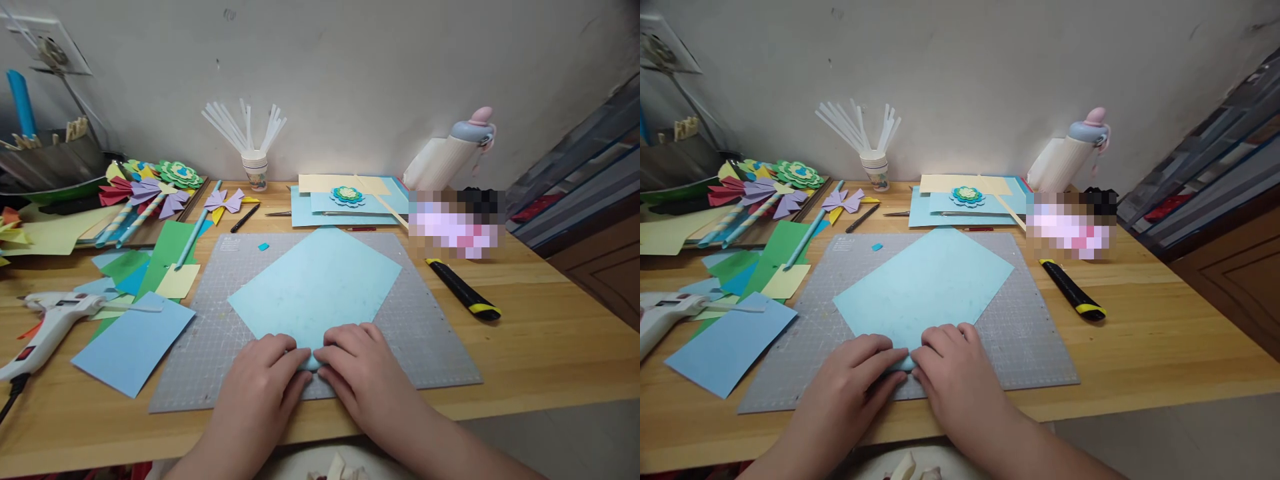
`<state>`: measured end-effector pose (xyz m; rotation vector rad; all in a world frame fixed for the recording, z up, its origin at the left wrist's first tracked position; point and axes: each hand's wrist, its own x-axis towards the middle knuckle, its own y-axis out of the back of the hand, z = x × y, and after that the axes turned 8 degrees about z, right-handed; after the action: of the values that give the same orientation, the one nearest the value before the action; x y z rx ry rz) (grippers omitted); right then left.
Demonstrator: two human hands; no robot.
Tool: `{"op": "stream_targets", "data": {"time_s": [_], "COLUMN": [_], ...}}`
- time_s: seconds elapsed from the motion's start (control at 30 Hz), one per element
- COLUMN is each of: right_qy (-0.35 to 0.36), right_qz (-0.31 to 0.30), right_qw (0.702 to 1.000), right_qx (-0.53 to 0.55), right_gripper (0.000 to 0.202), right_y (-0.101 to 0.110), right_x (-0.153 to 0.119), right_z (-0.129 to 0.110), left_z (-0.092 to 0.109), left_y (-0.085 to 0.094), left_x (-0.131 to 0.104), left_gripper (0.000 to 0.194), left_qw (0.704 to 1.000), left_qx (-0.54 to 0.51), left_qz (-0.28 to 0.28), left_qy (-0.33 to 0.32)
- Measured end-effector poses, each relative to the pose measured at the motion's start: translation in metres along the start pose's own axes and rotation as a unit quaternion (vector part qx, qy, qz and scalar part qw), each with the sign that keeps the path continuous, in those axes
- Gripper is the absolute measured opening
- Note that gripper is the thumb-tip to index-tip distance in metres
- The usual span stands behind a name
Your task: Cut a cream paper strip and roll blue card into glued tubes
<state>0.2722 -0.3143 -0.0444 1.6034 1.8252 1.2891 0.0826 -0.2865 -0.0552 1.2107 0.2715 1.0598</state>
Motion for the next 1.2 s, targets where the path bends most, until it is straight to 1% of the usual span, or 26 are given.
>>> {"op": "stream_targets", "data": {"time_s": [0.07, 0.17, 0.37, 0.53, 0.63, 0.8, 0.9, 1.07, 1.13, 1.2], "right_qy": [-0.008, -0.012, -0.009, -0.006, 0.004, 0.023, 0.005, -0.056, -0.072, -0.069], "right_qz": [-0.006, -0.011, 0.003, 0.013, 0.024, 0.045, 0.026, -0.045, -0.068, -0.070], "right_qw": [1.000, 1.000, 1.000, 0.999, 0.999, 0.999, 1.000, 0.997, 0.995, 0.995], "right_qx": [0.013, 0.021, 0.025, 0.032, 0.023, 0.003, 0.005, 0.025, 0.032, 0.034], "right_gripper": [0.013, 0.012, 0.011, 0.010, 0.012, 0.015, 0.014, 0.010, 0.010, 0.008], "right_y": [0.000, 0.001, -0.002, -0.004, -0.004, -0.004, -0.002, 0.007, 0.009, 0.011], "right_x": [0.001, 0.002, 0.001, 0.001, 0.000, 0.001, 0.007, 0.024, 0.030, 0.033], "right_z": [0.001, 0.001, 0.002, 0.003, 0.001, 0.001, 0.001, 0.002, 0.003, 0.004], "left_z": [0.000, -0.001, -0.001, 0.000, 0.001, 0.000, -0.001, -0.004, -0.004, -0.003], "left_y": [-0.002, -0.003, -0.004, -0.002, -0.001, 0.001, 0.001, 0.003, 0.004, 0.006], "left_x": [-0.001, -0.003, -0.002, 0.001, 0.000, 0.001, 0.004, 0.009, 0.012, 0.015], "left_gripper": [0.015, 0.010, 0.010, 0.011, 0.012, 0.017, 0.021, 0.015, 0.013, 0.013], "left_qw": [1.000, 0.999, 0.996, 0.993, 0.992, 0.994, 0.994, 0.996, 0.996, 0.994], "left_qx": [-0.008, -0.027, -0.058, -0.067, -0.065, -0.055, -0.054, -0.060, -0.063, -0.064], "left_qz": [0.007, -0.003, -0.007, -0.026, -0.036, -0.035, -0.042, -0.028, -0.028, -0.036], "left_qy": [0.007, 0.024, 0.070, 0.095, 0.100, 0.087, 0.080, 0.059, 0.062, 0.077]}}
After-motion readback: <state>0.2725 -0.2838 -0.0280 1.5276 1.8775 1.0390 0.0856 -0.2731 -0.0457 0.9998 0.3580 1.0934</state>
